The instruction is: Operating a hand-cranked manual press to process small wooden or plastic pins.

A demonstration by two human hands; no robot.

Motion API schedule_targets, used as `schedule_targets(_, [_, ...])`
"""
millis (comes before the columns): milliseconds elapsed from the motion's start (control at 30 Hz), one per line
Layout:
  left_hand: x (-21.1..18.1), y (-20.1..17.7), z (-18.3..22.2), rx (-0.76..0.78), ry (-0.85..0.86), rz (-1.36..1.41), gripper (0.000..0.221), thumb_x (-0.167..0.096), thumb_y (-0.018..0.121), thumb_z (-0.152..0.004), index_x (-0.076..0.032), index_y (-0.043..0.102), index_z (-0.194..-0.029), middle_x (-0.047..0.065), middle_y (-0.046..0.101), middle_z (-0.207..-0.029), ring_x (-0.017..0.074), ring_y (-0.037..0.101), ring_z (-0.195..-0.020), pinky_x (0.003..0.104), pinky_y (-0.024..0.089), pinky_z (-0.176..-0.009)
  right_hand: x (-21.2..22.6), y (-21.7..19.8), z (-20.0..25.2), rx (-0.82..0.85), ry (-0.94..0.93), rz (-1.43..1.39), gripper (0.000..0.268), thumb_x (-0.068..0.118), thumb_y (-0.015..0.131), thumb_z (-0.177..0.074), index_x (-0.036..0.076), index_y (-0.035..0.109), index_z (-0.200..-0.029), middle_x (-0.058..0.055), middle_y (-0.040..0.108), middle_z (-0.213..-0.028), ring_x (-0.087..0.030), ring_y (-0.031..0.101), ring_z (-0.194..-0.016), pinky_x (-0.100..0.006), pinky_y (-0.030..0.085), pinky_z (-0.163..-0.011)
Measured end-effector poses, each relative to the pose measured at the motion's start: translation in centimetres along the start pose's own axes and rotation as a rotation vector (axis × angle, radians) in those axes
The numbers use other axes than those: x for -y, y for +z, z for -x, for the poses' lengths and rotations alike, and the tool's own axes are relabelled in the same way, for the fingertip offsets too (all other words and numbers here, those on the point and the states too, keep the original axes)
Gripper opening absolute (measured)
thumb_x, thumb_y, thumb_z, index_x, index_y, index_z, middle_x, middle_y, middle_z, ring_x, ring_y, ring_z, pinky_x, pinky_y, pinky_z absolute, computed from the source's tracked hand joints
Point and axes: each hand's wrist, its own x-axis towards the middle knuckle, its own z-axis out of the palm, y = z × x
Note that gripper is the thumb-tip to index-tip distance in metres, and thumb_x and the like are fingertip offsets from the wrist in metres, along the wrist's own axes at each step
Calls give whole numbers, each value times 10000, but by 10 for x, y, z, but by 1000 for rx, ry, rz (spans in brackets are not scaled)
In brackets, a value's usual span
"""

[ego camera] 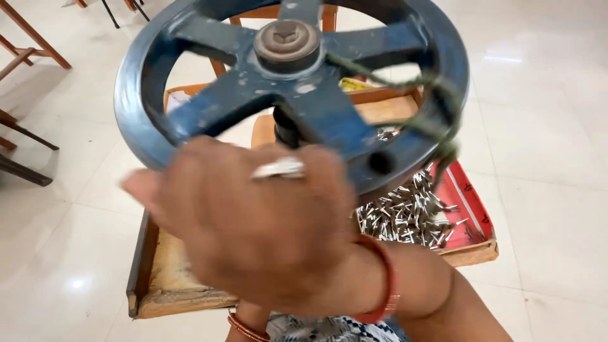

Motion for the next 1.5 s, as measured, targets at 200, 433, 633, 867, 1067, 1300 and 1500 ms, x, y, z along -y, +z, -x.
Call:
schedule_targets(200, [-41,35,-7,-328,-221,-350,363,-206,697,-1008,15,731,-1293,152,643,-1215,342,621,-1055,505,431,-892,-39,-4,18,-56,-122,-116,286,361,606,-1080,144,699,-919,44,597,-876,-104,488,-673,-336,393,-842])
schedule_targets(433, [-36,7,-16,-177,209,466,226,-8,596,-1026,-14,740,-1199,134,759,-1171,252,712,-1098,336,573,-961,-154,32,47,-112,-153,-777,632,350,356,-1141,-23,706,-770,-59,582,-649,-208,567,-645,-323,438,-702])
schedule_targets(633, [-41,-10,-14,-94,338,366,305,-381,673,-960,-122,732,-810,16,742,-771,139,695,-706,484,589,-916,-160,52,69,-79,-125,-858,609,360,391,-1050,-153,659,-861,-211,567,-717,-300,556,-648,-340,419,-732])
schedule_targets(867, [139,-63,30,-63,-419,5,214,-204,661,-937,-28,730,-837,187,720,-895,401,674,-751,499,519,-678,-140,41,85,-143,-15,-862,623,357,376,-1050,-163,698,-933,-214,595,-760,-365,572,-696,-431,429,-786])
schedule_targets(1067, [158,-62,31,-23,-364,26,119,-96,642,-877,5,701,-851,206,706,-916,432,661,-821,508,513,-737,-143,41,100,207,126,-891,621,372,359,-1134,-168,661,-1084,-217,673,-960,-254,687,-792,-269,525,-749])
schedule_targets(1300, [166,-40,40,12,-308,-23,51,-66,637,-875,-29,673,-874,186,700,-915,401,664,-848,491,526,-773,-120,27,66,-83,38,-848,622,422,442,-1091,-125,708,-961,-211,635,-788,-304,636,-702,-272,470,-730])
schedule_targets(1500, [121,-67,17,-17,-578,238,144,-129,708,-898,-41,698,-1012,163,756,-913,302,724,-812,382,557,-735,-123,23,43,-237,-116,-590,577,358,442,-1166,-19,771,-879,-91,611,-655,-241,604,-656,-343,409,-702])
